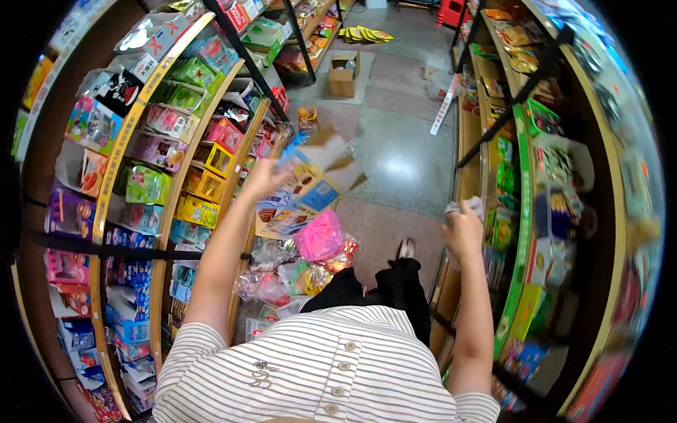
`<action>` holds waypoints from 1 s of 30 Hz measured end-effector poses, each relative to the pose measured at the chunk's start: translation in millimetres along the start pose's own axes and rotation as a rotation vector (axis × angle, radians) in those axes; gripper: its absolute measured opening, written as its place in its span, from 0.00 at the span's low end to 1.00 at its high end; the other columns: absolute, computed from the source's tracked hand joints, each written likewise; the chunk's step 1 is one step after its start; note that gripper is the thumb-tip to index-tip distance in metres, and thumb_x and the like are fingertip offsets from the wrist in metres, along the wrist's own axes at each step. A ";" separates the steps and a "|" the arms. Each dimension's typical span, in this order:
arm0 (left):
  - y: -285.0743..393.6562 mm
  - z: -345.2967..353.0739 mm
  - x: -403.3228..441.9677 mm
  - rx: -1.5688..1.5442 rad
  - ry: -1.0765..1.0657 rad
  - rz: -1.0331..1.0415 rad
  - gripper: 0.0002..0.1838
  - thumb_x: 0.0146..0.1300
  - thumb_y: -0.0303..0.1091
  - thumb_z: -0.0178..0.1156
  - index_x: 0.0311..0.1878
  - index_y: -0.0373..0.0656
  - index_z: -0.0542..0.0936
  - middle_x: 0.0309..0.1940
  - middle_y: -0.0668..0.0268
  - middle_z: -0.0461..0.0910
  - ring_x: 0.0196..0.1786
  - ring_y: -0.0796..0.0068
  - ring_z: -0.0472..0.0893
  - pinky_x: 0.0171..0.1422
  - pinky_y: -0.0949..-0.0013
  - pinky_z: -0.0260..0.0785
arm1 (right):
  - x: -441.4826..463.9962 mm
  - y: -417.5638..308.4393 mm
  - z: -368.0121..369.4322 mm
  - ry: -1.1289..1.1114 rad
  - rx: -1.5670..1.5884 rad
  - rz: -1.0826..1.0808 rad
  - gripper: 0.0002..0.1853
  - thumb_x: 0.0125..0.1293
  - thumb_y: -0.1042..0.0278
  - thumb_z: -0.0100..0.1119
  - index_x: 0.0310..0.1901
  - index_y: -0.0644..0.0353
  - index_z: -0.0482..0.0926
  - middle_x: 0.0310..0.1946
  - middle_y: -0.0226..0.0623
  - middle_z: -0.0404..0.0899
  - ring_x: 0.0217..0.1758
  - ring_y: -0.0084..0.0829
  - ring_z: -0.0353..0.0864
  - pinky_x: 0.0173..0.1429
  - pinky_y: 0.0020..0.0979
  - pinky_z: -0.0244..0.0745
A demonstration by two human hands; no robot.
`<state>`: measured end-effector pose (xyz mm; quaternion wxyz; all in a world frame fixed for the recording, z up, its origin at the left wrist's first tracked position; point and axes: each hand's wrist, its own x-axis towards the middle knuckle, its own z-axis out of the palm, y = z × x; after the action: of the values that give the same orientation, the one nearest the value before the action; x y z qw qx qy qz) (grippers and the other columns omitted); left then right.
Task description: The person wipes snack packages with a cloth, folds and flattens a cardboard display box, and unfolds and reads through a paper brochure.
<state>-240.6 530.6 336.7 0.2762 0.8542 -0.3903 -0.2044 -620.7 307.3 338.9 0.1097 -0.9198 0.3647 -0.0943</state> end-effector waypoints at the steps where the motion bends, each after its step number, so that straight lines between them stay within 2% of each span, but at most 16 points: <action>1: -31.3 -6.0 34.3 -0.065 0.069 0.041 0.14 0.48 0.39 0.65 0.33 0.38 0.80 0.27 0.57 0.81 0.29 0.69 0.81 0.33 0.66 0.71 | 23.5 11.9 5.3 -0.016 -0.002 -0.018 0.12 0.41 0.70 0.66 0.32 0.60 0.81 0.37 0.39 0.71 0.42 0.40 0.74 0.45 0.36 0.71; 2: -56.4 -9.3 66.2 -0.130 0.147 0.080 0.14 0.48 0.38 0.66 0.34 0.38 0.80 0.27 0.58 0.81 0.29 0.73 0.80 0.33 0.68 0.71 | 49.7 24.4 9.5 -0.020 0.013 -0.006 0.10 0.42 0.71 0.64 0.31 0.61 0.81 0.37 0.40 0.71 0.40 0.41 0.74 0.44 0.36 0.71; 4: -65.7 -20.7 118.0 -0.323 0.158 -0.056 0.15 0.48 0.36 0.66 0.36 0.37 0.80 0.28 0.60 0.81 0.29 0.76 0.80 0.34 0.71 0.71 | 112.4 55.7 19.3 -0.039 0.030 -0.037 0.09 0.43 0.72 0.62 0.30 0.61 0.81 0.36 0.41 0.72 0.38 0.42 0.75 0.43 0.36 0.71; 5: -50.6 -28.1 136.6 -0.293 0.189 -0.114 0.14 0.49 0.35 0.66 0.37 0.37 0.80 0.27 0.64 0.81 0.29 0.79 0.78 0.34 0.71 0.71 | 143.6 71.6 28.9 -0.042 0.042 -0.040 0.08 0.44 0.73 0.60 0.29 0.61 0.81 0.37 0.41 0.72 0.38 0.42 0.75 0.42 0.37 0.71; 8: -40.6 -39.6 197.7 -0.360 0.167 -0.309 0.14 0.50 0.34 0.66 0.37 0.36 0.79 0.28 0.64 0.81 0.29 0.78 0.78 0.34 0.71 0.71 | 234.4 110.9 56.2 -0.052 0.064 -0.104 0.08 0.44 0.74 0.60 0.29 0.61 0.81 0.39 0.40 0.73 0.38 0.43 0.75 0.43 0.37 0.71; 11: -32.8 -43.2 261.5 -0.265 0.226 -0.351 0.16 0.49 0.34 0.66 0.39 0.35 0.78 0.31 0.62 0.80 0.32 0.77 0.78 0.37 0.71 0.70 | 315.6 122.8 69.3 0.001 0.077 -0.107 0.08 0.43 0.74 0.58 0.28 0.62 0.79 0.38 0.42 0.72 0.38 0.43 0.75 0.42 0.36 0.72; 16: -55.0 -54.3 353.8 -0.250 0.318 -0.427 0.16 0.50 0.37 0.65 0.37 0.36 0.79 0.30 0.58 0.81 0.32 0.71 0.80 0.37 0.68 0.70 | 463.5 102.1 83.7 -0.214 0.132 -0.212 0.10 0.42 0.75 0.61 0.31 0.61 0.80 0.38 0.41 0.72 0.40 0.44 0.74 0.44 0.37 0.71; 18: -58.4 -55.1 385.5 -0.018 0.415 -0.425 0.16 0.50 0.40 0.64 0.36 0.39 0.79 0.29 0.57 0.81 0.30 0.65 0.81 0.36 0.66 0.70 | 517.8 88.8 106.8 -0.277 0.141 -0.241 0.10 0.42 0.74 0.61 0.31 0.60 0.80 0.37 0.42 0.72 0.41 0.43 0.74 0.45 0.37 0.71; 19: -53.0 -54.7 406.6 0.055 0.403 -0.565 0.16 0.50 0.44 0.63 0.36 0.42 0.80 0.28 0.55 0.80 0.31 0.58 0.80 0.36 0.62 0.70 | 543.7 83.0 113.6 -0.287 0.141 -0.253 0.10 0.42 0.74 0.61 0.31 0.60 0.80 0.37 0.42 0.72 0.41 0.43 0.74 0.45 0.37 0.71; 21: -73.0 -29.9 452.2 0.245 0.459 -0.477 0.13 0.51 0.44 0.60 0.34 0.44 0.80 0.27 0.53 0.78 0.32 0.53 0.78 0.37 0.56 0.69 | 593.0 67.1 133.7 -0.318 0.091 -0.279 0.09 0.42 0.73 0.60 0.30 0.60 0.79 0.37 0.42 0.71 0.40 0.43 0.75 0.44 0.38 0.71; 23: -95.9 -1.4 509.9 0.283 0.438 -0.503 0.11 0.52 0.42 0.59 0.28 0.44 0.78 0.24 0.54 0.78 0.30 0.52 0.78 0.37 0.54 0.68 | 639.0 54.7 147.4 -0.309 0.076 -0.282 0.10 0.42 0.72 0.60 0.30 0.59 0.80 0.36 0.42 0.72 0.37 0.43 0.75 0.42 0.38 0.72; 24: -108.0 7.3 544.0 0.385 0.388 -0.440 0.11 0.52 0.42 0.57 0.26 0.44 0.78 0.24 0.54 0.78 0.29 0.53 0.78 0.36 0.54 0.69 | 662.8 48.0 154.4 -0.312 0.060 -0.287 0.10 0.41 0.71 0.60 0.30 0.57 0.80 0.34 0.42 0.72 0.35 0.43 0.76 0.40 0.38 0.72; 26: -121.7 21.2 611.3 0.370 0.351 -0.508 0.10 0.54 0.41 0.55 0.30 0.45 0.80 0.24 0.54 0.78 0.29 0.53 0.79 0.35 0.54 0.71 | 710.5 48.3 182.8 -0.158 0.013 -0.427 0.10 0.40 0.71 0.60 0.29 0.58 0.80 0.33 0.42 0.72 0.33 0.44 0.75 0.38 0.39 0.72; 27: -131.3 25.4 642.2 0.287 0.313 -0.558 0.09 0.55 0.38 0.54 0.33 0.46 0.80 0.25 0.53 0.78 0.30 0.53 0.79 0.36 0.54 0.71 | 741.8 44.5 189.8 -0.167 0.001 -0.455 0.10 0.40 0.71 0.60 0.29 0.58 0.80 0.33 0.42 0.72 0.33 0.44 0.75 0.38 0.39 0.72; 29: -147.9 28.7 697.8 0.263 0.314 -0.597 0.08 0.55 0.36 0.53 0.34 0.45 0.79 0.26 0.54 0.79 0.31 0.54 0.79 0.35 0.53 0.70 | 780.8 41.7 191.1 -0.324 0.015 -0.364 0.09 0.40 0.71 0.60 0.27 0.58 0.79 0.31 0.42 0.72 0.32 0.44 0.75 0.36 0.39 0.72; 30: -162.5 28.3 727.4 0.282 0.330 -0.595 0.08 0.56 0.36 0.52 0.34 0.45 0.79 0.26 0.55 0.79 0.30 0.54 0.79 0.34 0.53 0.70 | 805.1 41.5 200.2 -0.295 -0.001 -0.403 0.08 0.39 0.72 0.59 0.27 0.59 0.78 0.31 0.41 0.72 0.32 0.43 0.75 0.35 0.38 0.72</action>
<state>278.5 42.8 115.4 0.1435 0.9814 -0.0992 -0.0796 -20.2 -252.3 211.3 0.1402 -0.9779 0.1540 0.0212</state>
